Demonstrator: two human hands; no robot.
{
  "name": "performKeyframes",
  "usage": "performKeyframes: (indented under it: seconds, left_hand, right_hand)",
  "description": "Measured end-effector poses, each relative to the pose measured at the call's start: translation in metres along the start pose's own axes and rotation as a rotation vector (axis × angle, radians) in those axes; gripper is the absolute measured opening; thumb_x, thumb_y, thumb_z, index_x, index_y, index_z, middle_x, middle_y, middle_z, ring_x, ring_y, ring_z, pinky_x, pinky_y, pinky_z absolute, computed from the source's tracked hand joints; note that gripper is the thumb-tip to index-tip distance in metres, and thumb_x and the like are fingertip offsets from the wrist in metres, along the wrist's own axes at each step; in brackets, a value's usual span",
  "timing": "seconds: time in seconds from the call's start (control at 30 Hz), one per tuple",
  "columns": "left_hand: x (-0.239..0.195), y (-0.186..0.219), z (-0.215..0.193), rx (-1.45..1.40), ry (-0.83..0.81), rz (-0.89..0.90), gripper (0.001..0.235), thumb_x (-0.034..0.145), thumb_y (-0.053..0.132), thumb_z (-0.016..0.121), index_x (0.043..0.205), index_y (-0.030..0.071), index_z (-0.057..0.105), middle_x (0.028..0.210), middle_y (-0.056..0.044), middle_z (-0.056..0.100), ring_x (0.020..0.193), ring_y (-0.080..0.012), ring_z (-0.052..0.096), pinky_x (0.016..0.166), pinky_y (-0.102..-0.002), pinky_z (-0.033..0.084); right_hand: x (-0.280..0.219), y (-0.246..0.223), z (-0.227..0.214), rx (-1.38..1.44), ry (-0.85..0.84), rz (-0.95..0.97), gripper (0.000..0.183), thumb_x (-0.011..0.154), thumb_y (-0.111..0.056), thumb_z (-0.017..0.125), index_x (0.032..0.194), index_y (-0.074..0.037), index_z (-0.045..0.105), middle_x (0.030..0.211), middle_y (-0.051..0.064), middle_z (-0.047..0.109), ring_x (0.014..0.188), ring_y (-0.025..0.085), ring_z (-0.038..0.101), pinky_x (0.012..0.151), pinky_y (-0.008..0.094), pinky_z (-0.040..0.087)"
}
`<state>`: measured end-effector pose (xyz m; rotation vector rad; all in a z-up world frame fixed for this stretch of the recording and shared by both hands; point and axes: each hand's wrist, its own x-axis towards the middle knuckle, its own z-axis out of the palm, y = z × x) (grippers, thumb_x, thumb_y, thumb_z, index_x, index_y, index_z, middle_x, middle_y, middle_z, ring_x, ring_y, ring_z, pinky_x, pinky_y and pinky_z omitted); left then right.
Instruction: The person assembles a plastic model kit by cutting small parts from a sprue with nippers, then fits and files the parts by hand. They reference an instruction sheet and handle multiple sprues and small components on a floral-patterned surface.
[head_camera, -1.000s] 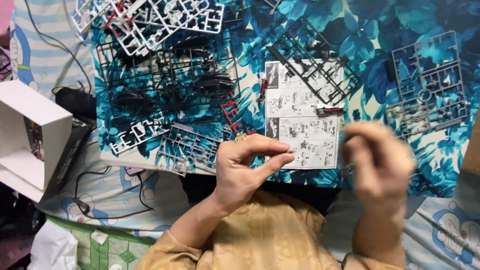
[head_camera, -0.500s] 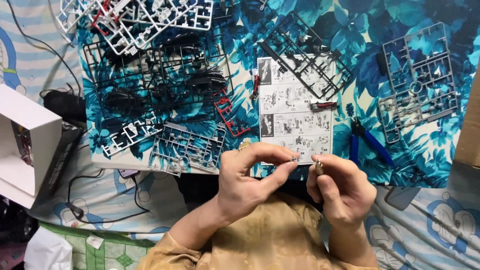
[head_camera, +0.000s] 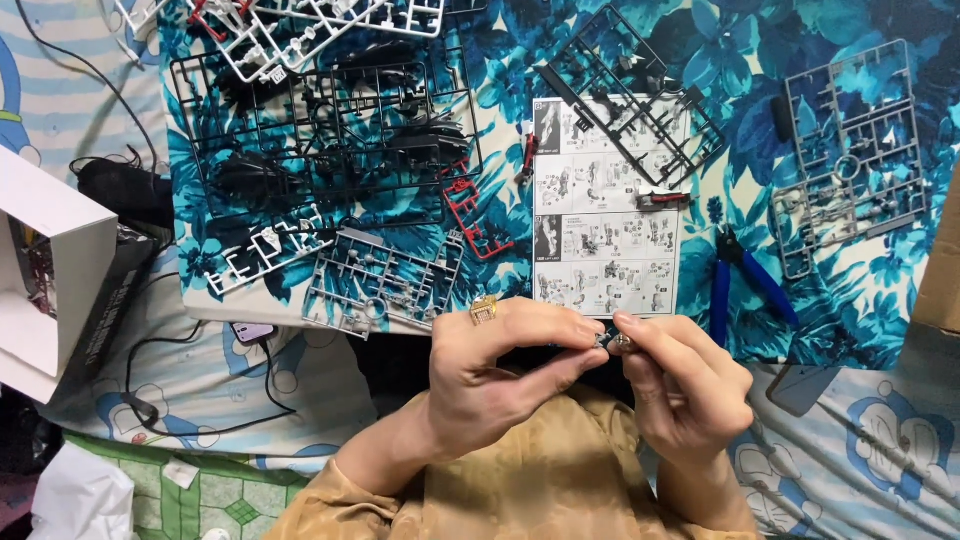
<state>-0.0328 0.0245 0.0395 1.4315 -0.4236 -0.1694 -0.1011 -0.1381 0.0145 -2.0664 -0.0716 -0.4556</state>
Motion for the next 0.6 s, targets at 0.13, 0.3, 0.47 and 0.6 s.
performKeyframes:
  seconds: [0.13, 0.3, 0.47, 0.6]
  left_hand:
    - [-0.0007, 0.0, -0.0013, 0.014, -0.006, 0.026, 0.021, 0.08, -0.001, 0.077, 0.098, 0.002, 0.066, 0.095, -0.012, 0.071, 0.092, -0.0189, 0.071, 0.091, -0.027, 0.06]
    - [-0.0014, 0.0, -0.0027, 0.041, -0.025, 0.026, 0.02, 0.081, -0.002, 0.076, 0.097, 0.002, 0.066, 0.096, -0.012, 0.07, 0.093, -0.0186, 0.07, 0.088, -0.026, 0.059]
    - [-0.0013, -0.0002, -0.0013, 0.089, -0.029, 0.032, 0.02, 0.081, -0.001, 0.076, 0.097, 0.003, 0.066, 0.096, -0.012, 0.07, 0.092, -0.0168, 0.07, 0.088, -0.023, 0.058]
    - [-0.0011, 0.0, -0.0004, 0.074, -0.041, 0.033, 0.019, 0.082, -0.002, 0.075, 0.097, 0.002, 0.065, 0.096, -0.012, 0.07, 0.092, -0.0176, 0.07, 0.086, -0.024, 0.06]
  right_hand:
    - [0.0007, -0.0017, 0.0001, -0.025, -0.015, -0.025, 0.021, 0.091, -0.004, 0.052, 0.102, 0.012, 0.06, 0.091, 0.024, 0.066, 0.07, 0.026, 0.065, 0.063, 0.03, 0.055]
    - [0.0018, -0.0035, -0.0001, -0.045, -0.017, -0.016, 0.02, 0.092, -0.003, 0.052, 0.102, 0.012, 0.061, 0.089, 0.024, 0.066, 0.069, 0.026, 0.064, 0.063, 0.03, 0.054]
    - [0.0027, -0.002, -0.0011, -0.05, -0.034, -0.034, 0.02, 0.091, -0.002, 0.052, 0.102, 0.013, 0.061, 0.091, 0.025, 0.066, 0.072, 0.028, 0.066, 0.063, 0.03, 0.055]
    - [0.0012, 0.0009, -0.0011, -0.04, -0.026, -0.036, 0.02, 0.091, -0.001, 0.052, 0.103, 0.012, 0.061, 0.091, 0.025, 0.066, 0.071, 0.028, 0.065, 0.063, 0.03, 0.054]
